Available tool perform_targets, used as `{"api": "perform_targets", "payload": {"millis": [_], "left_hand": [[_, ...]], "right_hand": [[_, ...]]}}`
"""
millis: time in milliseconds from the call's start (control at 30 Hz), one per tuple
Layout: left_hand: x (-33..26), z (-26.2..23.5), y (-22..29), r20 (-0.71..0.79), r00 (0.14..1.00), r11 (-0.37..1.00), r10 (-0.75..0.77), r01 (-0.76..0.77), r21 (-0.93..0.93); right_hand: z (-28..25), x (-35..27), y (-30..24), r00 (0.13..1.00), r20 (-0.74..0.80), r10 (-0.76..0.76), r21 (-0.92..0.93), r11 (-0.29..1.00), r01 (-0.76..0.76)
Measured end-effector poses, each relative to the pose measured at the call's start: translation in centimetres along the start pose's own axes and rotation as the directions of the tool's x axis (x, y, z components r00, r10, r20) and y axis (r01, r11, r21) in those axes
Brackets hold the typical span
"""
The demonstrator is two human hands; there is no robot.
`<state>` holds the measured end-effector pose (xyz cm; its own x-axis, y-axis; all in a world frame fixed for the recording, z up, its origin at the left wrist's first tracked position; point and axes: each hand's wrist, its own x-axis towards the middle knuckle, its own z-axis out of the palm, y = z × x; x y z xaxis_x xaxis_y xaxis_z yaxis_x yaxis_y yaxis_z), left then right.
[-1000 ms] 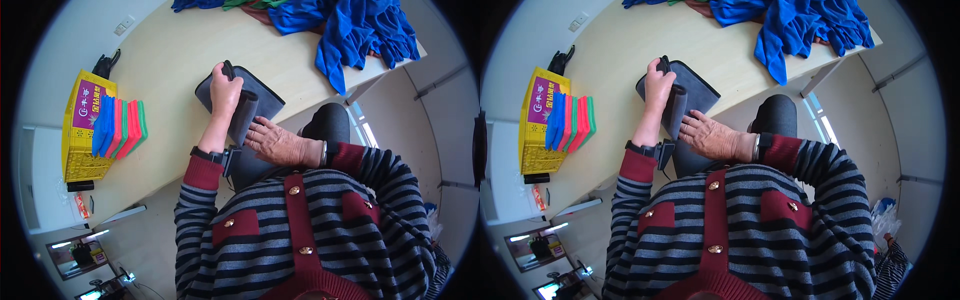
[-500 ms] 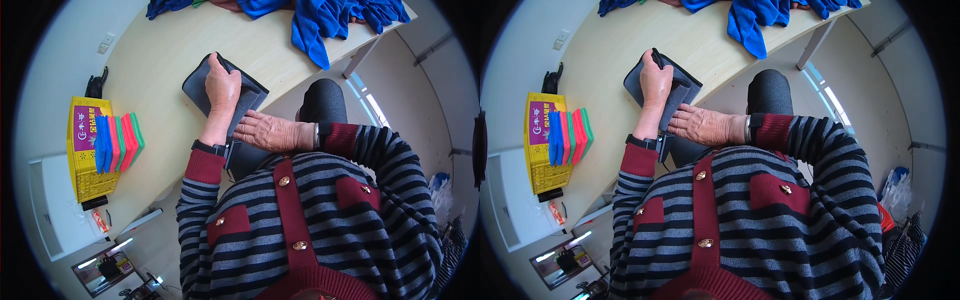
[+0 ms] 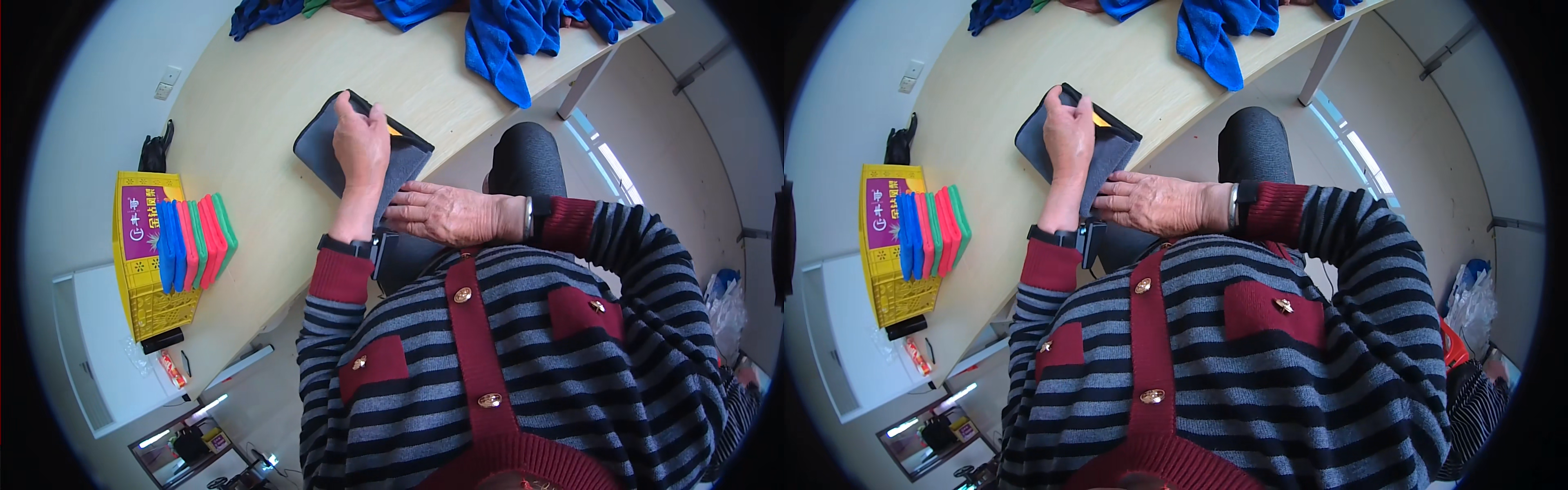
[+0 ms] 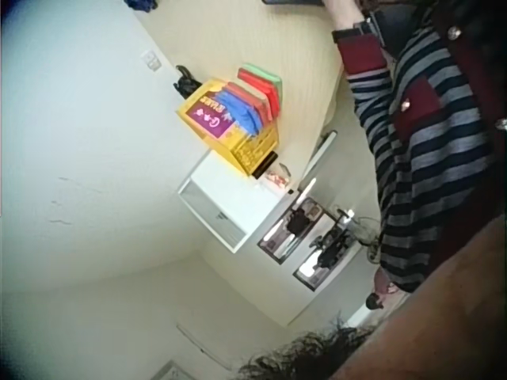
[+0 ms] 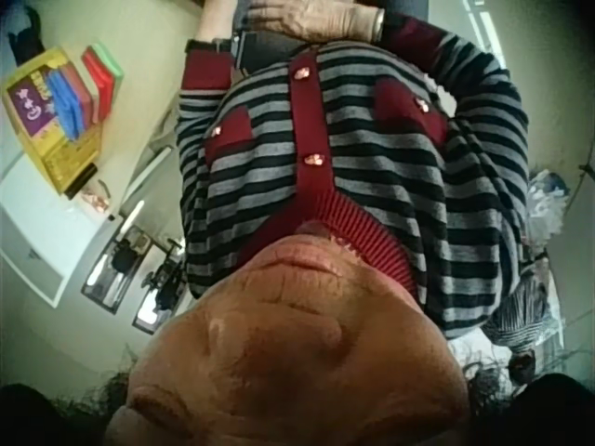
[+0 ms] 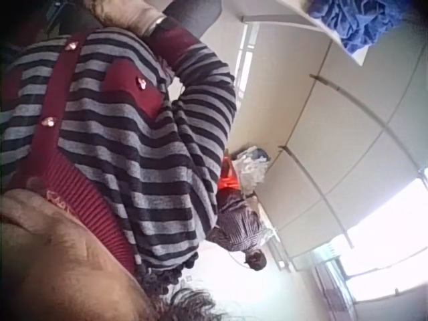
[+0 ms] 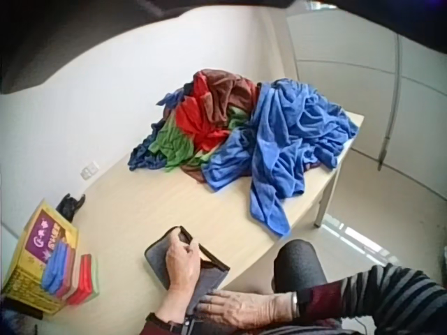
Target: Folding various colored cloths on a table and stacking them.
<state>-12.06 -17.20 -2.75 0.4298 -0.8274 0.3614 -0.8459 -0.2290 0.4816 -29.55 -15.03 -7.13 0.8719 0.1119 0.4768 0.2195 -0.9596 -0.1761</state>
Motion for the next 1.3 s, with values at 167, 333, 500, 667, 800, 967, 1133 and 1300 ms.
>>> {"api": "perform_targets", "payload": {"millis": [167,333,500,667,800,967,1133,1300], "left_hand": [[-2.3,-4.8,-2.3,0.004,1.0,0.968,0.025,-0.024,-0.249],[-1.9,-5.0,-7.2,0.101,0.872,0.819,0.48,-0.486,0.306],[-3.7,-3.1,-8.5,0.175,0.929,0.872,0.327,-0.368,0.322],[-4.0,-3.2,-7.7,0.189,0.981,0.937,0.04,-0.102,0.335],[-3.2,-4.5,-7.4,0.187,0.982,0.916,0.027,-0.099,0.388],[-2.2,-3.7,-8.0,0.146,0.984,0.918,0.098,-0.146,0.368],[-2.9,-3.1,-8.0,0.176,0.984,0.93,0.008,-0.072,0.361],[-2.5,-3.4,-7.7,0.128,0.991,0.944,0.043,-0.082,0.318]], "right_hand": [[-4.5,-0.5,-0.6,0.974,0.185,0.132,0.246,0.953,-0.176],[-4.4,4.8,0.1,0.952,-0.077,0.296,0.23,0.934,-0.272],[-0.7,8.2,4.2,0.889,-0.17,0.425,0.006,0.903,-0.43],[-0.5,6.5,7.5,0.831,-0.017,0.555,-0.061,0.829,-0.555],[-1.6,7.6,7.3,0.833,0.019,0.552,-0.144,0.826,-0.544],[-1.0,10.2,8.4,0.881,0.016,0.473,-0.263,0.852,-0.453],[0.2,10.2,10.8,0.868,0.031,0.495,-0.089,0.867,-0.491],[-0.5,10.9,10.6,0.845,0.084,0.528,-0.134,0.847,-0.515]]}}
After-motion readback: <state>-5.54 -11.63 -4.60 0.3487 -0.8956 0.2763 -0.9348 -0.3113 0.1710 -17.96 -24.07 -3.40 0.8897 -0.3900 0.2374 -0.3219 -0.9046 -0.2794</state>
